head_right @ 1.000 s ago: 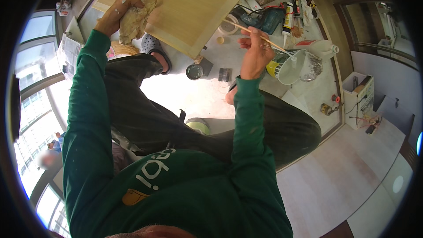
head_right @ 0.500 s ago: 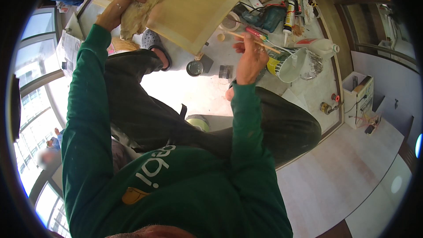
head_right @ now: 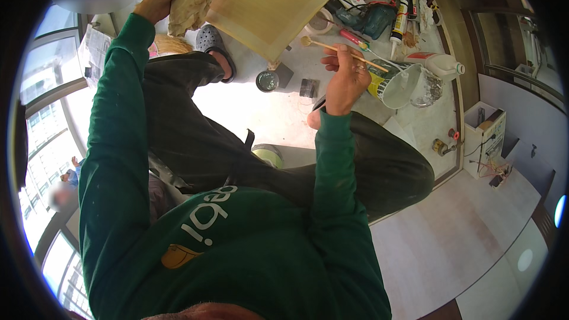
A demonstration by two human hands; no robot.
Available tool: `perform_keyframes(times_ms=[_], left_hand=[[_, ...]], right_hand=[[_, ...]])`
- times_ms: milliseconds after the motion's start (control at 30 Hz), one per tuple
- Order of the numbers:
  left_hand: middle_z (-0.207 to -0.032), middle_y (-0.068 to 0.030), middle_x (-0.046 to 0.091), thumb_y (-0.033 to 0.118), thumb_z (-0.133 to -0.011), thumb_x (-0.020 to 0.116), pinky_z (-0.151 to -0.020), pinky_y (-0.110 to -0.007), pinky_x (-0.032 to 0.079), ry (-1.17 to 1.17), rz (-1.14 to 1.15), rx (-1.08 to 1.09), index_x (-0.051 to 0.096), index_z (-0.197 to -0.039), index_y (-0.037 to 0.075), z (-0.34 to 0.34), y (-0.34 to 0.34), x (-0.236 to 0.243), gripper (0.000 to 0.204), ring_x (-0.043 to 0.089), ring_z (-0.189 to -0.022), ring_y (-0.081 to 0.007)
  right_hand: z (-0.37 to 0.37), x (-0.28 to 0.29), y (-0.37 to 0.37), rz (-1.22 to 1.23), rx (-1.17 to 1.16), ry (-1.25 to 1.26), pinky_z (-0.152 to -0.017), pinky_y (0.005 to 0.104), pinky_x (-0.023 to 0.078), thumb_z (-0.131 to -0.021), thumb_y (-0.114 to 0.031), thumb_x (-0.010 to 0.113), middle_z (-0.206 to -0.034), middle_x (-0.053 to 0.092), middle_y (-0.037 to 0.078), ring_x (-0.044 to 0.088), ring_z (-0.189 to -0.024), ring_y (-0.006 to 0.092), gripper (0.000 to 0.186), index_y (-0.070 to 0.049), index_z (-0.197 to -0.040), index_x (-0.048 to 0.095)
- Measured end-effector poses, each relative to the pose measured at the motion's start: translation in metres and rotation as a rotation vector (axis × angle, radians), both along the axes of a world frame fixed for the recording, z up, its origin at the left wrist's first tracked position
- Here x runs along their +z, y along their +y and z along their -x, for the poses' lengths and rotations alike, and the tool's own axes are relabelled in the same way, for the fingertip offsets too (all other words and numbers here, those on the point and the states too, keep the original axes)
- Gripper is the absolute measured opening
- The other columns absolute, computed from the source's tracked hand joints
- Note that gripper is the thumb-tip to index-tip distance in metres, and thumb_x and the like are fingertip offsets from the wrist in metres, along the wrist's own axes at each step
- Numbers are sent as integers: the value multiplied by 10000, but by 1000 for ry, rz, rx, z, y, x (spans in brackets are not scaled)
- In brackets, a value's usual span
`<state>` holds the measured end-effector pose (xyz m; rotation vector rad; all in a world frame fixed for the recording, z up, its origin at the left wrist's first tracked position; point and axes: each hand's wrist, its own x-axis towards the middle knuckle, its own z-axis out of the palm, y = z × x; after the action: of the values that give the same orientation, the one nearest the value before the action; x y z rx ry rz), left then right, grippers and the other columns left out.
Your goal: The person sits on the floor and repeatedly applies a liquid finish to a rectangular wooden board using a small brush, then wipes the surface with a cloth. The person alternates between brushing and wiping, occasionally flipping the board to treat different areas.
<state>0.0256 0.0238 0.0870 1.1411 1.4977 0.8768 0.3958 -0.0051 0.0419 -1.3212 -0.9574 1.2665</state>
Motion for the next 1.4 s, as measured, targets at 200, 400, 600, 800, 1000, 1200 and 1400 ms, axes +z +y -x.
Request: perform_keyframes(times_ms=[200,400,600,800,1000,1200,1400], left_hand=[[-981,-91,614,493,-905,499,-805,-303,481,-76,-71,-189,620,-1000,9,25,-2,-15,508,581,-883,-160],[-1061,-121,594,589,-900,476,-868,-321,480,-66,-111,-287,586,-1086,15,37,-3,-26,614,583,-947,-187],[-1068,-129,595,622,-875,502,-879,-324,484,-122,-96,-288,581,-1099,14,41,-2,-30,653,588,-965,-199],[-1067,-130,599,586,-900,488,-875,-319,489,-142,-87,-272,580,-1106,15,41,-1,-32,614,590,-970,-196],[-921,-74,639,358,-911,552,-762,-294,492,0,-177,-191,651,-934,11,12,-1,-10,361,593,-842,-152],[-853,-64,664,277,-911,557,-738,-303,487,304,-303,-250,659,-854,15,7,-3,5,287,591,-790,-143],[-892,-77,660,268,-916,550,-758,-308,485,334,-421,-281,655,-876,21,13,-2,-5,272,592,-817,-149]], right_hand=[[5,0,-4,-9,50,28,-556,238,456,-909,-188,592,-764,680,91,620,-589,144,204,9,-889,644],[-3,-10,38,-85,-43,44,-550,236,451,-899,-190,609,-772,684,93,618,-584,144,201,7,-904,642],[-2,6,19,-23,2,36,-554,235,453,-901,-190,609,-789,689,95,622,-594,143,202,9,-920,640],[0,-5,46,-97,-53,23,-564,237,454,-906,-196,605,-794,686,99,615,-597,139,213,11,-941,643],[1,0,2,-62,57,-37,-578,246,458,-915,-181,595,-806,682,99,613,-603,139,210,20,-940,647],[3,17,-32,-23,107,-84,-632,267,477,-920,-166,562,-824,679,121,621,-636,169,219,35,-935,646],[0,19,-36,26,168,-66,-637,269,479,-919,-171,565,-821,682,116,620,-648,168,217,27,-943,649]])
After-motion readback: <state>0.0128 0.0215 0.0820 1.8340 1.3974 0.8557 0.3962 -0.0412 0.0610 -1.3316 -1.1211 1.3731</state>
